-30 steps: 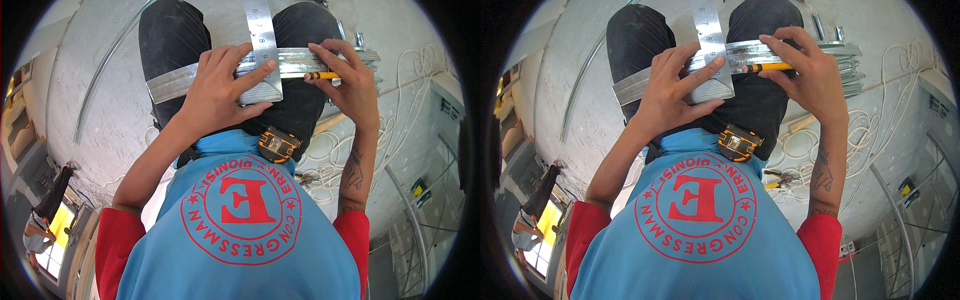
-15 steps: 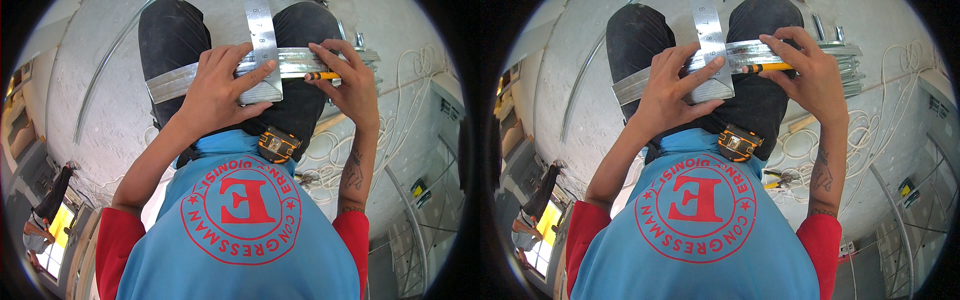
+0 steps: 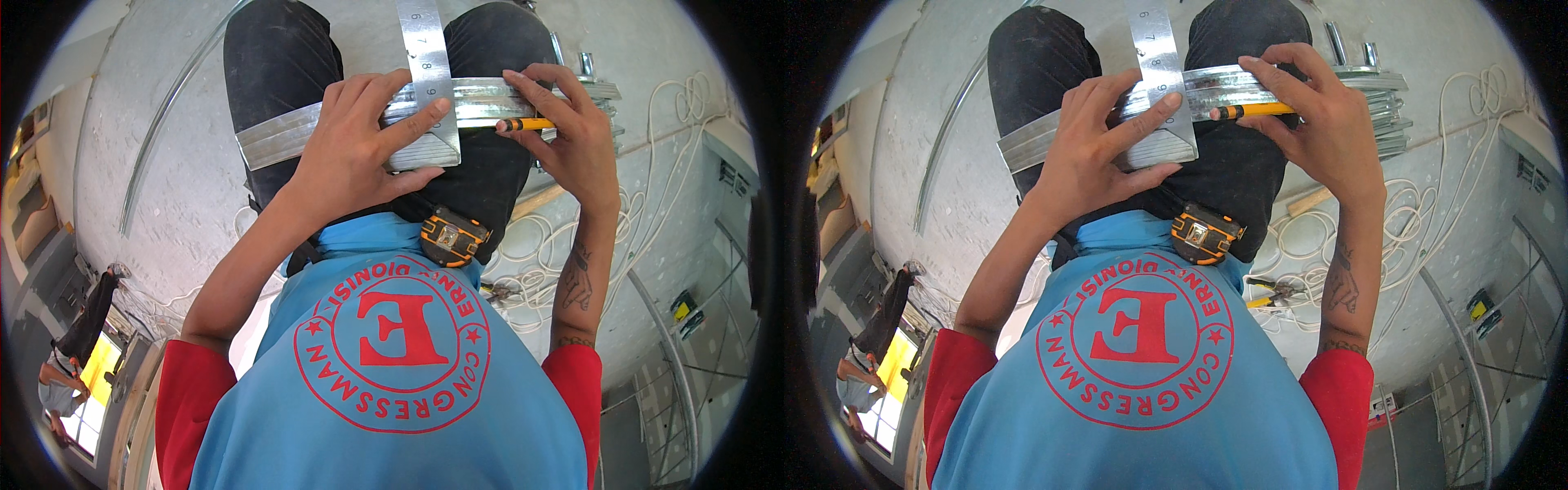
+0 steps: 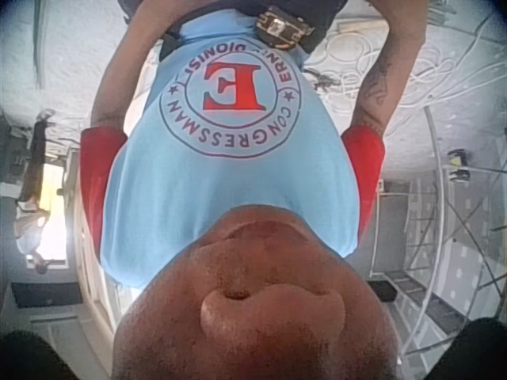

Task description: The recorder uses a measuring tape, square, and pencil to mark a metal stud, then cuts it using tin snips.

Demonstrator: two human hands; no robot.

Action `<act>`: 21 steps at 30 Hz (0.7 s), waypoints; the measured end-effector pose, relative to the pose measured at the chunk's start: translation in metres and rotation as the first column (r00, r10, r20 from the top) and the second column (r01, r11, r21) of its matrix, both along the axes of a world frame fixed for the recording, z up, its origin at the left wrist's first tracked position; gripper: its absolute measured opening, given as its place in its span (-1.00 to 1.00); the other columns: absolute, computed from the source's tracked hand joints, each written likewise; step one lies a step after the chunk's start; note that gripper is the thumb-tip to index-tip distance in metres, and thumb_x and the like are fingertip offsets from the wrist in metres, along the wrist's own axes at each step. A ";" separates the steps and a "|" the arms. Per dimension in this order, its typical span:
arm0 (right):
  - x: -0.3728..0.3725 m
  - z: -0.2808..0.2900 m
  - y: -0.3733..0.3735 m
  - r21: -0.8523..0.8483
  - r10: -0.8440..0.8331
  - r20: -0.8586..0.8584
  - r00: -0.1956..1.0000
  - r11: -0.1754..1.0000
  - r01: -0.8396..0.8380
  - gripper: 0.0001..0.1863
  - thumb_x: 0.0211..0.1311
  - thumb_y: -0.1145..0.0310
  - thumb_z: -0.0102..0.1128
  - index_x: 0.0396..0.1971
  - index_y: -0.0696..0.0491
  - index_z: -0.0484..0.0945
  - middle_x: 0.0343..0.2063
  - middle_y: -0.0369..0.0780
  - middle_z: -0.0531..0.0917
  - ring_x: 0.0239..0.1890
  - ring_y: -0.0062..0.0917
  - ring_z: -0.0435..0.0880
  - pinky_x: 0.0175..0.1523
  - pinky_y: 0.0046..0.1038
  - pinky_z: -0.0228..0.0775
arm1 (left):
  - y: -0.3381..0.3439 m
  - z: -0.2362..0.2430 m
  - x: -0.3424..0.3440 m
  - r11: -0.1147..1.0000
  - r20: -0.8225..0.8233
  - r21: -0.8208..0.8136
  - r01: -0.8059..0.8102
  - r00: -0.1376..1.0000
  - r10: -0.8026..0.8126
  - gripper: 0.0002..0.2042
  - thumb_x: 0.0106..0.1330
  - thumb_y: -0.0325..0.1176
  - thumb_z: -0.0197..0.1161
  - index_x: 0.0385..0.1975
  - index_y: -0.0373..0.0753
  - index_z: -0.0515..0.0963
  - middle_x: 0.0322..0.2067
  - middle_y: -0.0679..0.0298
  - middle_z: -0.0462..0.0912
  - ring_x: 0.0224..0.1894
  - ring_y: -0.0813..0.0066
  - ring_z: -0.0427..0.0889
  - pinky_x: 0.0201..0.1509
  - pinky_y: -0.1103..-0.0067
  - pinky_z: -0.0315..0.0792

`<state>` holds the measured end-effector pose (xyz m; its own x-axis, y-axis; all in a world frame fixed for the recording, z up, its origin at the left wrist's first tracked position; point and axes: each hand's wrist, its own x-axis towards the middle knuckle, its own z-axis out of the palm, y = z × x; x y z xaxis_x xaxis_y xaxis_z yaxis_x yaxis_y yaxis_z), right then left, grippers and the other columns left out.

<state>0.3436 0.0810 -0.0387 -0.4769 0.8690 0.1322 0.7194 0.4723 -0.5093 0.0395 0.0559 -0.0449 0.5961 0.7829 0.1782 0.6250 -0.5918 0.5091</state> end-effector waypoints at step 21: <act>0.000 -0.001 -0.001 -0.009 -0.013 -0.005 1.000 1.000 0.013 -0.31 -0.02 0.25 0.65 0.22 -0.22 0.66 0.07 -0.33 0.65 -0.25 -0.47 0.76 -0.22 -0.45 0.66 | 0.001 -0.004 0.001 1.000 0.014 0.023 -0.003 1.000 0.003 -0.19 -0.06 -0.09 0.72 0.33 0.18 0.60 0.20 0.04 0.51 0.16 0.08 0.50 0.18 0.27 0.47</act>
